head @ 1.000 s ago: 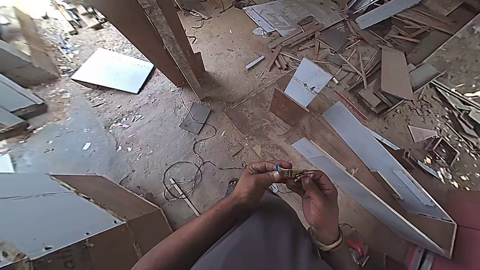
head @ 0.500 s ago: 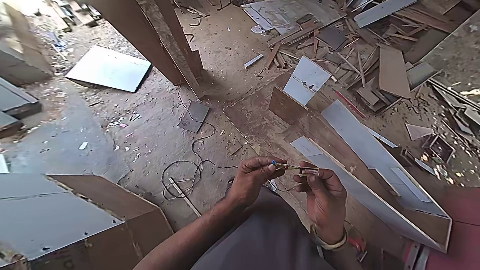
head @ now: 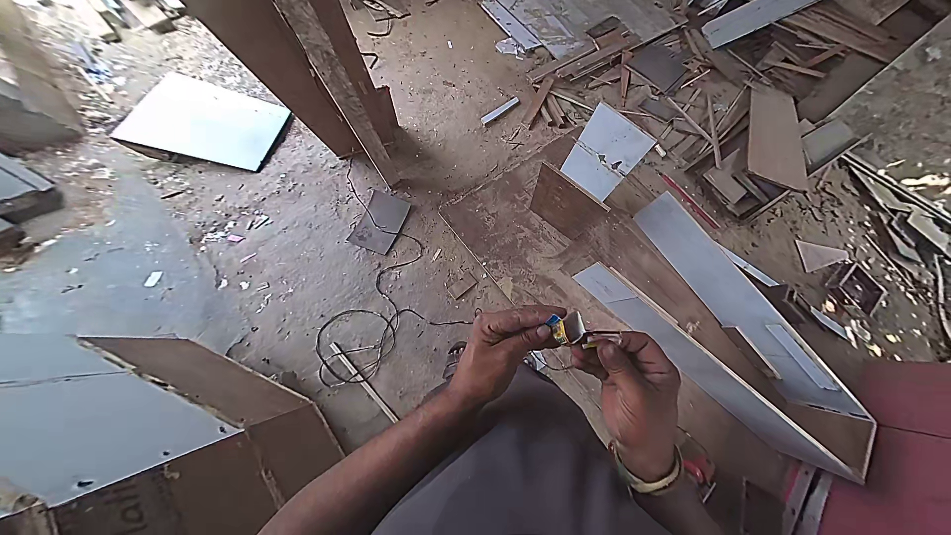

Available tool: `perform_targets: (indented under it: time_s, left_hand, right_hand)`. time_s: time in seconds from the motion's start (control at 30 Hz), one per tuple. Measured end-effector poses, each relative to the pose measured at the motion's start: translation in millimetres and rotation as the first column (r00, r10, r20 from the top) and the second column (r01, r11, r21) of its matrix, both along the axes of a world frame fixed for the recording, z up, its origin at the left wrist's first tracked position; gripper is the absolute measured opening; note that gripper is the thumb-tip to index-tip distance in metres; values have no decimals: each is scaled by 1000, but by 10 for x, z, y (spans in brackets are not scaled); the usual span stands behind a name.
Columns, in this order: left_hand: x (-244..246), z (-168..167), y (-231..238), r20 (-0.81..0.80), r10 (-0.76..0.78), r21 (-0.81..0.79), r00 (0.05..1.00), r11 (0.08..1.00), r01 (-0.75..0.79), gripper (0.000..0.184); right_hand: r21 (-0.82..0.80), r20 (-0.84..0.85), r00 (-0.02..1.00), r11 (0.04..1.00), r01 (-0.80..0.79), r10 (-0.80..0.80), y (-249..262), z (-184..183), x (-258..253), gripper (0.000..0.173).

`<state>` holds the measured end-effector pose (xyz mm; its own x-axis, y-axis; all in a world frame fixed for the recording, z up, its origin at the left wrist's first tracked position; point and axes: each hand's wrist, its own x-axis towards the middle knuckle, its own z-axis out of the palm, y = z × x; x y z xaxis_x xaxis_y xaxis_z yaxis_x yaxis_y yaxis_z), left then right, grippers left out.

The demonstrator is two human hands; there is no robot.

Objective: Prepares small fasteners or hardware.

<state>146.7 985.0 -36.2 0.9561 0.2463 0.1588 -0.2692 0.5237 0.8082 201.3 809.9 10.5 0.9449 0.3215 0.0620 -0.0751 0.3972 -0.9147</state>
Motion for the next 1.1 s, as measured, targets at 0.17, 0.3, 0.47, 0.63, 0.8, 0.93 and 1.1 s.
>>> perform_targets:
  time_s: [0.17, 0.3, 0.47, 0.63, 0.8, 0.93, 1.1]
  left_hand:
    - [-28, 14, 1, -42, -55, 23, 998, 998, 56, 18]
    - [-51, 18, 20, -94, -63, -154, 994, 987, 48, 19]
    - [-67, -15, 57, -50, 30, -159, 998, 987, -38, 18]
    - [-74, -46, 93, 67, 111, 75, 992, 990, -116, 16]
    - [-99, -23, 115, 100, 125, 226, 987, 963, -145, 15]
    - [-121, -29, 132, 94, 111, 239, 989, 962, -131, 14]
    - [-166, -1, 160, 86, 116, 271, 990, 953, -135, 13]
  right_hand:
    - [4, 22, 1000, 1000, -2, 2, 49, -11, -56, 7]
    - [22, 12, 1000, 1000, -17, 17, 32, -7, -69, 7]
    - [-44, 82, 996, 999, 20, -17, -86, 14, -20, 9]
    - [-159, 249, 968, 986, 53, -12, -216, 116, 84, 11]
    - [-251, 348, 934, 968, 6, 84, -223, 307, 156, 9]
    - [-273, 395, 904, 960, -54, 163, -187, 388, 187, 15]
    - [-353, 386, 891, 931, -96, 239, -146, 384, 191, 19]
